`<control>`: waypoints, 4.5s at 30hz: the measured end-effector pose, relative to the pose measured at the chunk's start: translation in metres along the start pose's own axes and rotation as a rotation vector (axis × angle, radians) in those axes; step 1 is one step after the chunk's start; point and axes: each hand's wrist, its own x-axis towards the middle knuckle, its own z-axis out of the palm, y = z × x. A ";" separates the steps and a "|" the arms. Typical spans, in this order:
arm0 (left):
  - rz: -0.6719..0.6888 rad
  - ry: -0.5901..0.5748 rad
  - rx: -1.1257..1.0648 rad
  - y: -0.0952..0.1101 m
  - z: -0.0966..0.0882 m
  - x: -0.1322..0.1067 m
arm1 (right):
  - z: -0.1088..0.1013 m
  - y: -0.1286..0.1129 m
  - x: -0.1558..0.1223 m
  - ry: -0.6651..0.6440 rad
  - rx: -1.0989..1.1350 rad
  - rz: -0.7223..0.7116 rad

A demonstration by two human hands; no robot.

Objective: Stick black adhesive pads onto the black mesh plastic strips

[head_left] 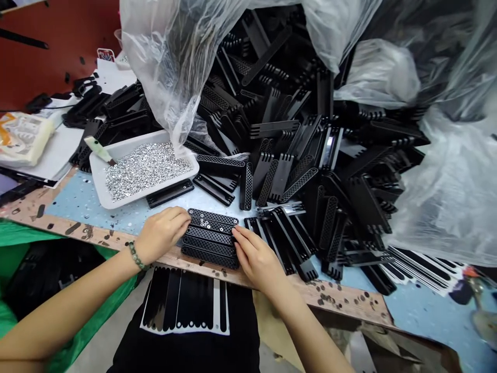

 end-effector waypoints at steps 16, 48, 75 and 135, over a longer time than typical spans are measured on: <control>0.144 -0.053 0.074 -0.006 -0.004 -0.025 | 0.000 -0.001 0.000 0.015 -0.024 -0.011; 0.117 -0.078 -0.085 0.001 -0.001 0.035 | 0.017 -0.029 0.050 0.033 0.044 0.008; 0.273 -0.066 0.020 -0.008 -0.008 -0.033 | 0.006 -0.011 -0.013 0.157 -0.108 -0.047; 0.210 -0.011 -0.070 0.012 -0.009 0.034 | -0.007 -0.023 -0.020 0.133 0.199 0.163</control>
